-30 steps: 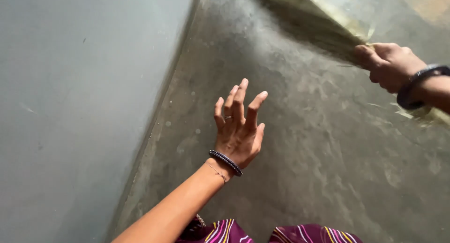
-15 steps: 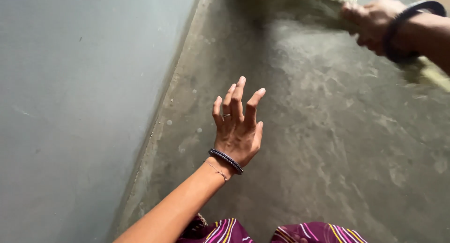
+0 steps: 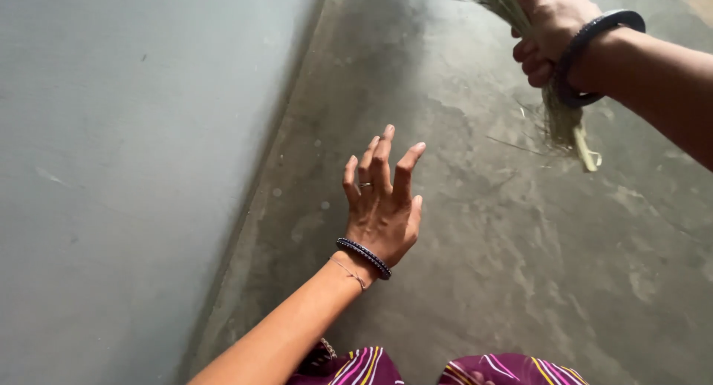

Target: The person sweeps a floor with a grass broom, using their free hand to clear corners and gather debris. They then gather loose grass strands and tie them back into the broom bundle.

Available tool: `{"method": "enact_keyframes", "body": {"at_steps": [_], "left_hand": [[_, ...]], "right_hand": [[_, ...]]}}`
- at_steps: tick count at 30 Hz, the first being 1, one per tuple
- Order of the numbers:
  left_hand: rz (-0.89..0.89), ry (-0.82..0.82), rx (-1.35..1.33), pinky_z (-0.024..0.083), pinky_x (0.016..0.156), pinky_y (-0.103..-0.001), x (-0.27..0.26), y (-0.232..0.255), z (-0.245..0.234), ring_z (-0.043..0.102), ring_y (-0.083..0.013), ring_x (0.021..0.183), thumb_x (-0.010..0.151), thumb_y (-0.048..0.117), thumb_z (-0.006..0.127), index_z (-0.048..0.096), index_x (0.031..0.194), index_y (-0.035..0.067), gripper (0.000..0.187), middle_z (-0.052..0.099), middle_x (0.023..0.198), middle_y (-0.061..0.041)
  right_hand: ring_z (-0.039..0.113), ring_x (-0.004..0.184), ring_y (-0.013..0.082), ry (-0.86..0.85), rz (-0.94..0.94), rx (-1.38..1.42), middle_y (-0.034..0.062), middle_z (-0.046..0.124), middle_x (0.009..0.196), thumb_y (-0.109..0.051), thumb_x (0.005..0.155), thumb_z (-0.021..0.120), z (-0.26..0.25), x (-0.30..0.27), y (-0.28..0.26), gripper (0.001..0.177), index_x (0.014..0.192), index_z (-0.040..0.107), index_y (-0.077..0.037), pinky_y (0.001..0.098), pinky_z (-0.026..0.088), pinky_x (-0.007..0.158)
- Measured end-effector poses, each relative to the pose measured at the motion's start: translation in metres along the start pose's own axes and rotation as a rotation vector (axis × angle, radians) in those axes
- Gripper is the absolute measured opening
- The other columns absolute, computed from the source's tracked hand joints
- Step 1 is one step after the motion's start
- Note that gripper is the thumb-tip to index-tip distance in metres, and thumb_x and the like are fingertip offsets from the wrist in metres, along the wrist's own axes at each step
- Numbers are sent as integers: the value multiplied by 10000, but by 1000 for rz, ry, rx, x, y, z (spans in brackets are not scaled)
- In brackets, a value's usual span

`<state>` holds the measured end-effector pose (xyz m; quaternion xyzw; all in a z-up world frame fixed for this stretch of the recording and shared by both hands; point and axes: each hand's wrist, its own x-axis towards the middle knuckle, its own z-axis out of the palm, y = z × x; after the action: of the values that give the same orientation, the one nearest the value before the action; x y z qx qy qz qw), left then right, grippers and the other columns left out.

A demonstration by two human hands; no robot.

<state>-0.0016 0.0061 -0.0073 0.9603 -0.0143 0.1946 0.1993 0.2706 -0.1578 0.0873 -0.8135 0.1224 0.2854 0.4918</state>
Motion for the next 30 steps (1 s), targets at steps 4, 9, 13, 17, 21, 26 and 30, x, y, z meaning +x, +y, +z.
{"method": "enact_keyframes", "body": {"at_steps": [4,9,13,17,21,26,30], "left_hand": [[-10,-9,-20,194,1197,-596,2,-4,-1,277,-376,1495,798,187,771,277,1525,189,878,203,1623,-197],[-66,-104,-31,137,1243,-565,18,-37,15,205,-350,1553,859,223,717,284,1527,167,799,177,1662,-177],[-104,-185,153,76,1266,-528,38,-85,41,122,-294,1582,989,404,551,255,1581,123,719,100,1704,-155],[-142,-182,174,79,1267,-499,49,-104,46,112,-293,1574,1028,524,441,225,1623,149,736,68,1713,-134],[-182,-142,304,61,1259,-545,53,-101,43,89,-338,1577,1027,585,388,185,1640,191,757,41,1704,-192],[-237,-163,355,35,1210,-634,55,-92,35,50,-421,1555,1011,613,355,149,1629,231,755,1,1661,-293],[-265,-169,356,8,1169,-702,56,-91,34,15,-448,1537,989,627,344,127,1620,277,753,-30,1649,-296]], "right_hand": [[265,437,68,-139,-1,-254,-51,325,590,-660,1021,393,4,-11,-11,579,933,514,-101,256,223,392],[278,457,30,-87,5,-9,-83,347,611,-619,1077,405,-14,114,8,455,971,442,-179,208,229,400],[295,473,2,-98,-37,136,-94,337,617,-621,1093,447,23,50,-26,474,963,452,-165,179,253,405],[270,463,34,-182,61,-81,-73,336,604,-652,1047,408,31,84,-26,549,953,542,-128,215,242,398],[297,455,86,4,34,256,-19,376,596,-643,1041,419,50,88,-23,511,958,454,-140,255,256,407],[304,459,101,-159,-94,78,16,391,604,-591,1057,415,50,91,-18,509,988,504,-94,285,266,412],[295,454,104,6,-15,190,-1,388,609,-606,1052,423,58,79,-24,504,989,476,-109,283,254,410]]}}
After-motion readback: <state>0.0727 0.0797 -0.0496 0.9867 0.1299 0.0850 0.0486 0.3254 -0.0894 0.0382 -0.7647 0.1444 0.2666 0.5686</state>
